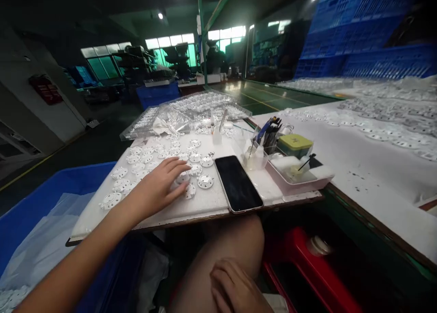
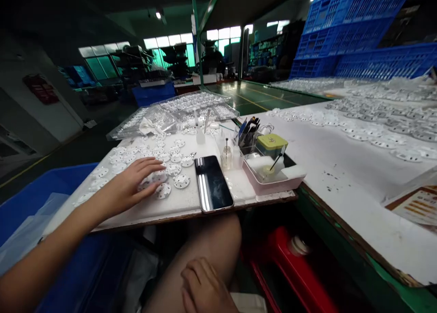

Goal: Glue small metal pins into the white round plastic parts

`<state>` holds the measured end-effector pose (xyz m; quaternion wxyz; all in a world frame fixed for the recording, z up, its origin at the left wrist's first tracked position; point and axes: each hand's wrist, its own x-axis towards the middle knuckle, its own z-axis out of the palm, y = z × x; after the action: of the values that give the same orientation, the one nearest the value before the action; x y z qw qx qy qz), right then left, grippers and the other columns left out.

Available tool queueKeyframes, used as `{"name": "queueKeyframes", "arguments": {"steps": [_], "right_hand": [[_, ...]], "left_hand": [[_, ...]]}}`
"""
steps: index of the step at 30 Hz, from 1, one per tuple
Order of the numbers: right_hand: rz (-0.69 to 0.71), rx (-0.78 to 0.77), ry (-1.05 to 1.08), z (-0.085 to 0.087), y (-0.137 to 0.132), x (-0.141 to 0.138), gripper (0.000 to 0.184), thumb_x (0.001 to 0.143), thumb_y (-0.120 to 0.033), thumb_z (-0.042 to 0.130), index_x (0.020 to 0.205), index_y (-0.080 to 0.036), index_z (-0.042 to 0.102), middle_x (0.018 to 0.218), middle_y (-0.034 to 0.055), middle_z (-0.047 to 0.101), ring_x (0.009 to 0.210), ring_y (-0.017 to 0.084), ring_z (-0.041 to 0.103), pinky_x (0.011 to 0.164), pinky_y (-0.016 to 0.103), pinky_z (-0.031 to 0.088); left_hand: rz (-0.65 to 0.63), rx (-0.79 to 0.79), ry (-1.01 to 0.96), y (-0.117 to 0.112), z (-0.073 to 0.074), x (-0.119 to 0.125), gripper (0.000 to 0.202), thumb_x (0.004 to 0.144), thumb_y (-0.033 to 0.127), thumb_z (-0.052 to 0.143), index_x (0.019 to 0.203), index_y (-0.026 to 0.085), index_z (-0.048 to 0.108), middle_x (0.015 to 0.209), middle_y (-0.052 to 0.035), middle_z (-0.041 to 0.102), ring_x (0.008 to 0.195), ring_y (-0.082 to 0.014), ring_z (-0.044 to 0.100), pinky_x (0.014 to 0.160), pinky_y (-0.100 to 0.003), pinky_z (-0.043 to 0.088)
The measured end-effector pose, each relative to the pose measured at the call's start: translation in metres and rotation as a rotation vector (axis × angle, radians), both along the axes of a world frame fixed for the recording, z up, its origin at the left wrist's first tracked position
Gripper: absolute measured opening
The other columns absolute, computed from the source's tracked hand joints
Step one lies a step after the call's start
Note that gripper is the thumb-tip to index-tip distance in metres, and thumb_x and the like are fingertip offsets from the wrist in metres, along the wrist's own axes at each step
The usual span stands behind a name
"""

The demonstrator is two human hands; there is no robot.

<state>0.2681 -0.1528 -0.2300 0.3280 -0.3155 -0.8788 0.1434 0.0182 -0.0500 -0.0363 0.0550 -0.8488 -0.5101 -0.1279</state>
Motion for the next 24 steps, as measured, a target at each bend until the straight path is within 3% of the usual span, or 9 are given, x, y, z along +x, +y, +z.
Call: {"name": "queueKeyframes", "arguments": {"steps": [2, 4, 8, 12, 14, 16, 19, 21, 24], "right_hand": [[-0.042, 0.027, 0.009, -0.011, 0.006, 0.0, 0.026, 0.087, -0.017, 0.053, 0.109, -0.024, 0.064, 0.109, 0.0053, 0.069, 0.102, 0.023, 0.065, 0.095, 0.039, 0.054], [-0.067, 0.066, -0.028, -0.011, 0.016, 0.008, 0.028, 0.088, -0.021, 0.053, 0.114, -0.023, 0.063, 0.117, 0.0036, 0.067, 0.11, 0.023, 0.062, 0.103, 0.044, 0.048], [-0.226, 0.133, -0.203, 0.001, 0.045, 0.036, 0.037, 0.088, -0.029, 0.057, 0.124, -0.02, 0.058, 0.124, 0.0052, 0.064, 0.117, 0.025, 0.059, 0.104, 0.049, 0.046], [-0.328, 0.124, -0.23, 0.003, 0.07, 0.048, 0.029, 0.085, -0.029, 0.057, 0.112, -0.022, 0.065, 0.117, 0.0083, 0.066, 0.113, 0.031, 0.06, 0.102, 0.061, 0.041], [-0.339, 0.1, -0.213, 0.0, 0.08, 0.043, 0.023, 0.084, -0.027, 0.053, 0.102, -0.024, 0.068, 0.102, 0.0065, 0.07, 0.1, 0.028, 0.065, 0.096, 0.057, 0.046], [-0.362, 0.102, -0.211, -0.001, 0.089, 0.035, 0.019, 0.083, -0.023, 0.05, 0.087, -0.023, 0.069, 0.083, 0.0057, 0.07, 0.081, 0.025, 0.067, 0.079, 0.046, 0.055], [-0.404, 0.15, -0.205, 0.001, 0.097, 0.03, 0.018, 0.083, -0.022, 0.05, 0.073, -0.021, 0.065, 0.068, 0.0071, 0.066, 0.064, 0.025, 0.065, 0.055, 0.037, 0.053], [-0.402, 0.205, -0.174, 0.004, 0.097, 0.033, 0.017, 0.084, -0.023, 0.05, 0.078, -0.02, 0.066, 0.07, 0.008, 0.068, 0.065, 0.025, 0.067, 0.055, 0.038, 0.054], [-0.341, 0.308, -0.104, 0.005, 0.087, 0.043, 0.021, 0.085, -0.017, 0.047, 0.093, -0.02, 0.067, 0.085, 0.008, 0.072, 0.078, 0.024, 0.07, 0.07, 0.038, 0.058]], "left_hand": [[-0.158, -0.034, 0.118, 0.022, 0.008, 0.023, 0.038, 0.097, 0.035, 0.045, 0.128, 0.015, 0.054, 0.131, -0.0109, 0.058, 0.128, -0.0277, 0.044, 0.106, -0.043, 0.04], [-0.253, -0.105, 0.233, 0.039, 0.011, 0.037, 0.037, 0.092, 0.03, 0.053, 0.124, 0.013, 0.057, 0.122, -0.0131, 0.062, 0.121, -0.0304, 0.049, 0.1, -0.043, 0.044], [-0.309, -0.242, 0.248, 0.059, 0.011, 0.041, 0.029, 0.086, 0.03, 0.063, 0.111, 0.015, 0.063, 0.106, -0.0111, 0.064, 0.107, -0.0296, 0.054, 0.088, -0.039, 0.047], [-0.32, -0.343, 0.137, 0.066, 0.012, 0.031, 0.027, 0.088, 0.034, 0.064, 0.11, 0.019, 0.062, 0.107, -0.0069, 0.061, 0.105, -0.0253, 0.05, 0.086, -0.034, 0.044], [-0.313, -0.377, 0.084, 0.066, 0.013, 0.028, 0.026, 0.087, 0.033, 0.065, 0.109, 0.019, 0.061, 0.107, -0.006, 0.06, 0.105, -0.0244, 0.049, 0.085, -0.033, 0.044], [-0.3, -0.401, 0.027, 0.065, 0.014, 0.027, 0.027, 0.084, 0.029, 0.068, 0.108, 0.019, 0.06, 0.105, -0.0053, 0.059, 0.103, -0.0237, 0.049, 0.083, -0.032, 0.044], [-0.265, -0.461, -0.059, 0.063, 0.017, 0.028, 0.032, 0.08, 0.025, 0.071, 0.108, 0.019, 0.058, 0.103, -0.0045, 0.056, 0.097, -0.0216, 0.052, 0.078, -0.029, 0.045], [-0.244, -0.511, -0.103, 0.063, 0.017, 0.03, 0.031, 0.078, 0.023, 0.071, 0.106, 0.02, 0.057, 0.101, -0.0036, 0.054, 0.093, -0.0201, 0.053, 0.074, -0.028, 0.045], [-0.211, -0.544, -0.135, 0.064, 0.015, 0.031, 0.03, 0.078, 0.021, 0.073, 0.102, 0.02, 0.055, 0.099, -0.0024, 0.053, 0.09, -0.019, 0.054, 0.072, -0.026, 0.045]]}}
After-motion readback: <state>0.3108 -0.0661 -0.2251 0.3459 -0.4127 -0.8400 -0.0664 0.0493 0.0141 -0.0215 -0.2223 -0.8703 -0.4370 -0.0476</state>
